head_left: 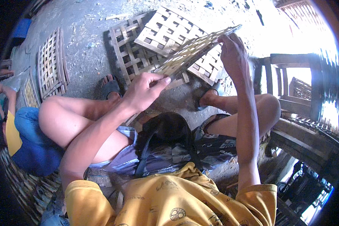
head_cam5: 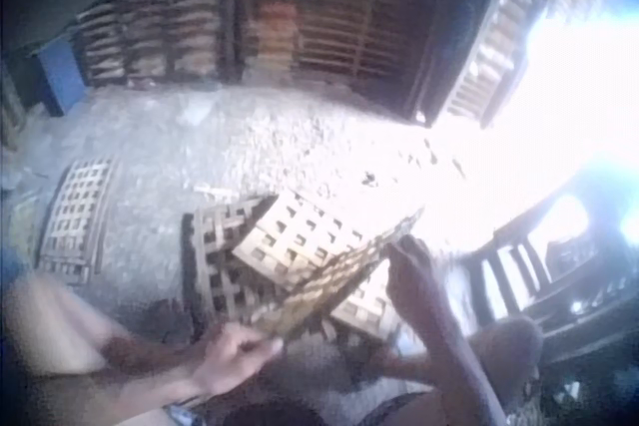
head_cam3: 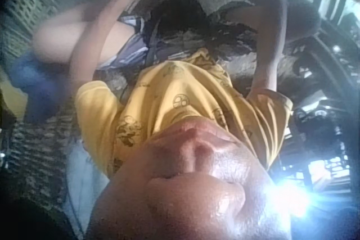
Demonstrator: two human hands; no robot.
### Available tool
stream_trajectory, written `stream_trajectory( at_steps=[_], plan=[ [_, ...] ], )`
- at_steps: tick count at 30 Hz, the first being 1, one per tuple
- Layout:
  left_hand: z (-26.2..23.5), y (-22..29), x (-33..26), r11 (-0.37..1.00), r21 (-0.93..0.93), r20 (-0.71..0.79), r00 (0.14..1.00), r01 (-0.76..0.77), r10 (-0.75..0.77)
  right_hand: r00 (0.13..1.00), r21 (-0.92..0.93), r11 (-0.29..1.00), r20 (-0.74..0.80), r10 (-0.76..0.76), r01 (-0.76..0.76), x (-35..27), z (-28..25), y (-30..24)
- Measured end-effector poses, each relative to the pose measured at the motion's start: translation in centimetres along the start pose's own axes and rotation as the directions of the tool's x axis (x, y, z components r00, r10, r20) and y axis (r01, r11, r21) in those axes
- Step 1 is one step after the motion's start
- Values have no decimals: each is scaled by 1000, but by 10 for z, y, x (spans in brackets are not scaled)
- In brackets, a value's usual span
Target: The person sits on the floor and weaves thin bamboo strips into a square lattice panel by hand. They interlace strips through a pre-formed frame, occasionally adjusting the panel and continuing the weave pattern.
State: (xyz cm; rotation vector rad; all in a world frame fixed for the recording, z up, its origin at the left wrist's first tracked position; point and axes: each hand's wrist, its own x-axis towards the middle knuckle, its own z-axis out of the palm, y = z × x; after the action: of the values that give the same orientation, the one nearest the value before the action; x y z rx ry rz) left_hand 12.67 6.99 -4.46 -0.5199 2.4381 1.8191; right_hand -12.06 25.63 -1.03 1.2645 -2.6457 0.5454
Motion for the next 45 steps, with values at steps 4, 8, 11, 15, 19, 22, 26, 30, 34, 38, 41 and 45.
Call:
stream_trajectory(
  at_steps=[4, 8, 11, 15, 19, 22, 26, 30, 34, 38, 41, 45],
  plan=[
    [3, -5, -1, 1000, 11, -7, 1000, -3, 3, 997, -69, 998, 81, 15, -9, 5, -1, 1],
    [2, -1, 0, 1000, 12, 12, 1000, 2, -2, 995, -18, 1000, 98, 13, -11, 3, 1, 2],
    [-2, 6, 1, 998, 37, 39, 998, 46, -48, 995, 62, 998, 97, -36, 30, 2, 6, 0],
    [1, 6, -1, 999, 31, -7, 1000, 12, -12, 984, 65, 997, 170, -56, 45, 3, 6, -7],
    [-2, -2, 1, 999, 33, 23, 1000, 4, -4, 982, 155, 986, 166, -91, 65, -1, 9, -17],
    [-4, 2, -4, 998, 45, 6, 999, 44, -44, 968, 186, 981, 229, -99, 56, 1, 8, -20],
    [1, 11, 1, 998, 53, 10, 999, 30, -31, 953, 197, 980, 295, -67, 8, 2, -5, -5],
    [5, 3, 2, 1000, 14, 6, 1000, 6, -6, 945, 202, 977, 328, -3, -67, 3, -14, -2],
    [-1, -8, 1, 1000, 21, -49, 999, -22, 23, 874, 227, 970, 484, -37, -85, -4, -29, 8],
    [3, -11, 8, 999, 5, -40, 998, -43, 43, 759, 47, 997, 650, 22, -69, -35, -40, 3],
    [0, -6, 4, 1000, 6, -34, 999, -25, 25, 719, -48, 999, 694, 37, -5, -49, -38, -38],
    [1, -6, 5, 999, 13, -46, 998, -46, 47, 684, -147, 984, 728, 38, 101, -47, -24, -43]
  ],
)
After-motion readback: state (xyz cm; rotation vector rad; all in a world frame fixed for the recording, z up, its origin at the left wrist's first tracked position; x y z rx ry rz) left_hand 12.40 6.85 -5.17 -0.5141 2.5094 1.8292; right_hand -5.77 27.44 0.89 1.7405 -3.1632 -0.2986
